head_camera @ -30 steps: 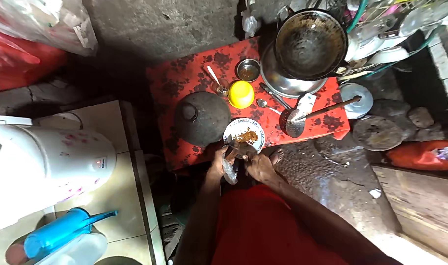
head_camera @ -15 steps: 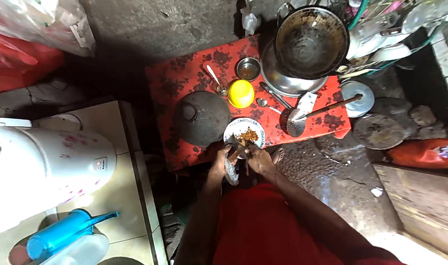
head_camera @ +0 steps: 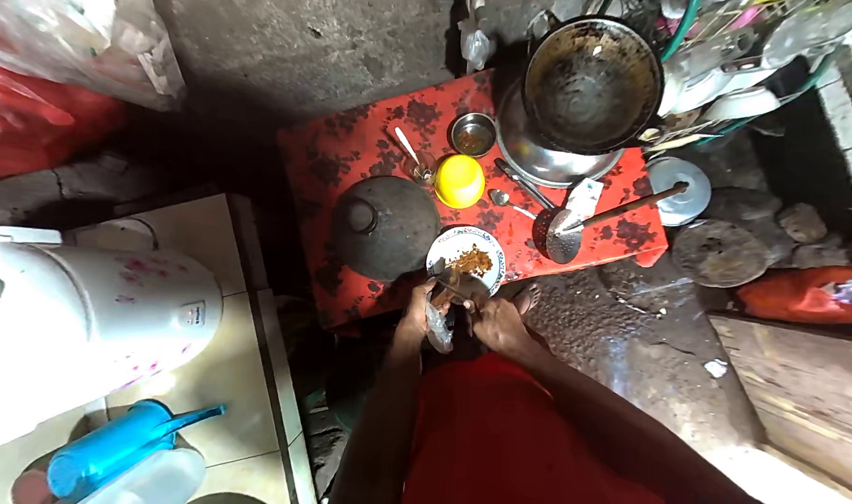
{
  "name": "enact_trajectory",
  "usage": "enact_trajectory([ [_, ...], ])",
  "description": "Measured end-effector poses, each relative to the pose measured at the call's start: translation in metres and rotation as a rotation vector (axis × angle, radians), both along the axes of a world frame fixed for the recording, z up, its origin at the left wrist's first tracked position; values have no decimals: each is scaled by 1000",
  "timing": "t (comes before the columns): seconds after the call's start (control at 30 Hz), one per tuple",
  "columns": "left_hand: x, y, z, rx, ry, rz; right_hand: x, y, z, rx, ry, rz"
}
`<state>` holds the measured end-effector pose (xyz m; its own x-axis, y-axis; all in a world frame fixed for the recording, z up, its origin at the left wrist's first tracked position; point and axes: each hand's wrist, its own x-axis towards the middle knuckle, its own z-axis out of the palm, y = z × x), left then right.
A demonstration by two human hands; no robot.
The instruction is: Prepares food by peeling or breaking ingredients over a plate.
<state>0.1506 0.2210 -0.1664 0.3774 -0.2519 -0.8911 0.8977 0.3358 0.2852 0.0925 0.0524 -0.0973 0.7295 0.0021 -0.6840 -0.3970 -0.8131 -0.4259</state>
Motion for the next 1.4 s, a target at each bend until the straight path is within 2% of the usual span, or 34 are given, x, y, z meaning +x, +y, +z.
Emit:
enact_trajectory([
  [0.13, -7, -2, -4, 21, -16, -11, 15, -6, -23, -54, 98, -53],
  [0.27, -5, 4, -3, 27, -27, -16, 7, 5, 0, -8, 31, -38],
  [0.4, -7, -1, -4, -6, 16, 13, 16, -4, -24, -54, 83, -53],
  [0.53, -5, 5, 1, -28, 24, 9, 4, 0, -1, -17, 27, -23],
  [0.7, -11, 1, 2, -21, 1, -23, 17, -10, -22, -96, 112, -79],
  [0.87, -7, 4, 2, -12, -12, -17, 3, -1, 7, -36, 38, -47],
  [1.0, -14, -1, 5, -11, 7, -42, 15, -12, -26, -69, 136, -116],
  [1.17, -12, 5, -1, -31, -14, -40, -8, -10, 3, -35, 38, -77],
  [1.33, -17, -1, 2, 17, -1, -67, 11, -7, -23, -58, 122, -109],
  [1.4, -12, 4, -1, 11, -27, -64, 5, -5, -10, -45, 73, -97],
])
